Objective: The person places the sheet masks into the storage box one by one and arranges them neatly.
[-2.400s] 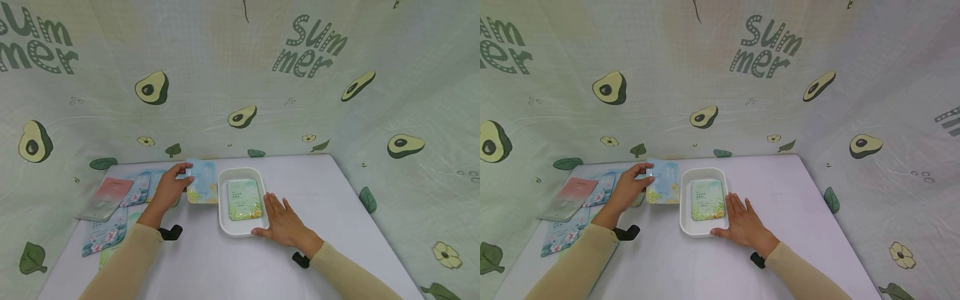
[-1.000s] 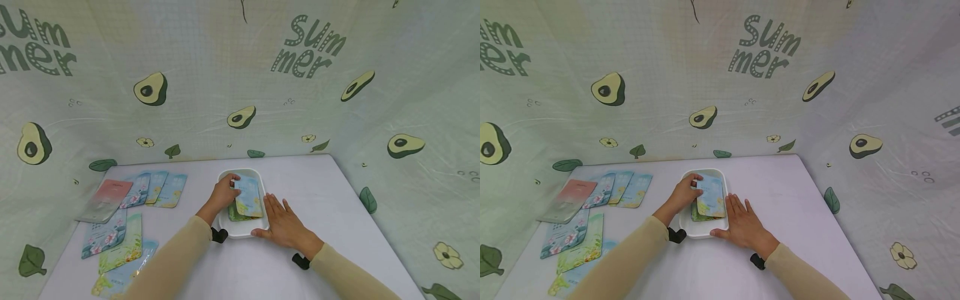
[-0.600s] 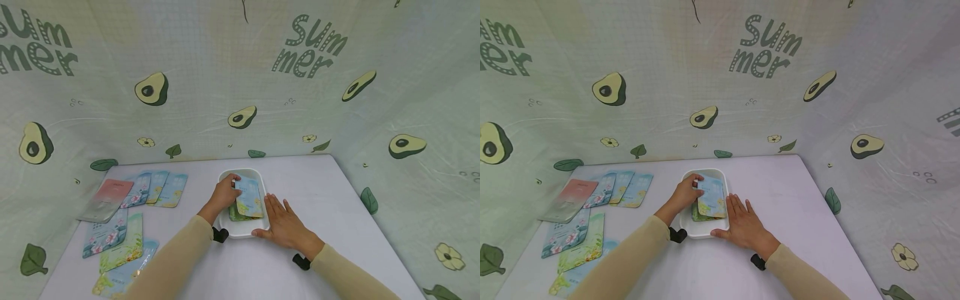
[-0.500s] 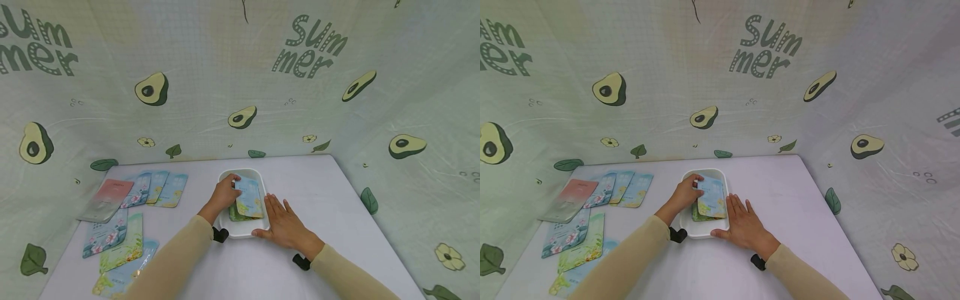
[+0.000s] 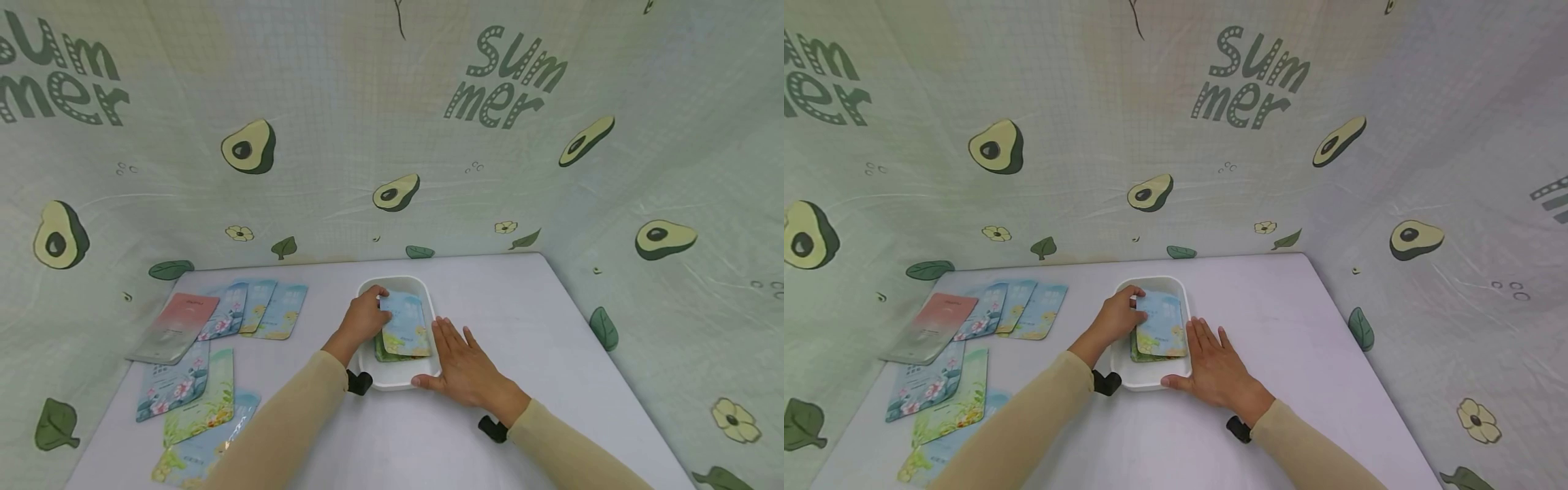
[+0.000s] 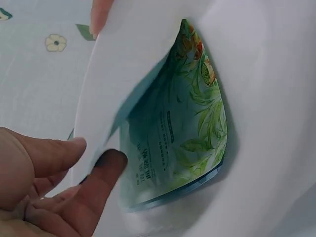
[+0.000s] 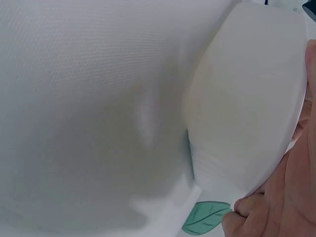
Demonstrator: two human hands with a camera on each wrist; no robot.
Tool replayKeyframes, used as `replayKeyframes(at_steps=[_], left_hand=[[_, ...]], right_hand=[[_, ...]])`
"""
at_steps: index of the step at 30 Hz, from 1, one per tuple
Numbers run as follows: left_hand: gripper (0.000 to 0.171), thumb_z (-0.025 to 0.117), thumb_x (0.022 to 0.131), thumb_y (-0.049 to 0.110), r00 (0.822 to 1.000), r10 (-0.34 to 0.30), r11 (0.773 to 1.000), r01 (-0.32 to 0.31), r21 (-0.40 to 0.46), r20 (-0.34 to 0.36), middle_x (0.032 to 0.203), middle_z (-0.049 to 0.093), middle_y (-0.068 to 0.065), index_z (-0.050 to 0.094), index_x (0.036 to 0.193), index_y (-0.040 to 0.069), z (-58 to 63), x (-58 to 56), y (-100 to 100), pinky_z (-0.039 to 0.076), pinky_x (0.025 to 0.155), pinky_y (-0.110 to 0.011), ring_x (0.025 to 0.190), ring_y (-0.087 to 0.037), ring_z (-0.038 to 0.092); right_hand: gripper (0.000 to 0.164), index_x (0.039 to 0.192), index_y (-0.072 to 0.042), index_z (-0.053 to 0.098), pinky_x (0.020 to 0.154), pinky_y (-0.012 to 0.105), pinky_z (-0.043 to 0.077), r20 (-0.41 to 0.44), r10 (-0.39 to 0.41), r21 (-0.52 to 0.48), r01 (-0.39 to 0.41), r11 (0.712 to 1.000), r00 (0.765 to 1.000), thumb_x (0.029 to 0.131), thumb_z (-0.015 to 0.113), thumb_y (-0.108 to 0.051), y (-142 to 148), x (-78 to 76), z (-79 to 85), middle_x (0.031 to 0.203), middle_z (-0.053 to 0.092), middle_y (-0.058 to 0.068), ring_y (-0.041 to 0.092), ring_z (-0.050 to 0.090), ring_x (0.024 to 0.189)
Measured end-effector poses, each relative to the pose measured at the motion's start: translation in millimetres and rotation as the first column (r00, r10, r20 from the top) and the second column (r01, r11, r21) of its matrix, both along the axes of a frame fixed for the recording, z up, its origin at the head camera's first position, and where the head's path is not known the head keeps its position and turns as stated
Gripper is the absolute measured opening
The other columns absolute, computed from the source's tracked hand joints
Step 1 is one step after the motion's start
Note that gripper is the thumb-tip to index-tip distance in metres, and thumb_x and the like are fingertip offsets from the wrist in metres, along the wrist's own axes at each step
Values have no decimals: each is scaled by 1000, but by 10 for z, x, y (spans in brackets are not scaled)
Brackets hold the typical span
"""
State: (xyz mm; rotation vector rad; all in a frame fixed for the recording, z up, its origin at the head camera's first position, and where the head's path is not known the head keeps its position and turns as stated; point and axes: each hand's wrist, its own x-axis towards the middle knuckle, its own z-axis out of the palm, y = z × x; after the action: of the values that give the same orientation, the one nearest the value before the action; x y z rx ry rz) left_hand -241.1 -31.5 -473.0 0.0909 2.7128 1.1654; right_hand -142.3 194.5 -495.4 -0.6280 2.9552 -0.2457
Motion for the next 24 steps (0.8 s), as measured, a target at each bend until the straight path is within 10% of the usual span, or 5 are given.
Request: replayKeyframes(at_steps=[13, 24], left_hand=[[31, 60, 107, 12, 975, 45, 999, -47, -5, -219, 136, 69, -10, 65, 137, 12, 36, 120, -251, 61, 93, -41, 119, -26, 70], [32, 56, 108, 12, 921, -55, 968, -44, -246, -385, 138, 67, -18, 65, 138, 7, -39, 236, -1356, 50, 108, -57, 132, -40, 60]], right_hand=[[122, 165, 8, 16, 128, 63, 20, 1, -13, -11, 13, 1000, 1000, 93, 47, -85, -6, -8, 1, 172, 18, 28, 40, 18, 162], [123, 165, 8, 15, 128, 63, 19, 8, -11, -24, 11, 1000, 1000, 92, 47, -86, -16, -5, -6, 172, 17, 28, 39, 17, 162]])
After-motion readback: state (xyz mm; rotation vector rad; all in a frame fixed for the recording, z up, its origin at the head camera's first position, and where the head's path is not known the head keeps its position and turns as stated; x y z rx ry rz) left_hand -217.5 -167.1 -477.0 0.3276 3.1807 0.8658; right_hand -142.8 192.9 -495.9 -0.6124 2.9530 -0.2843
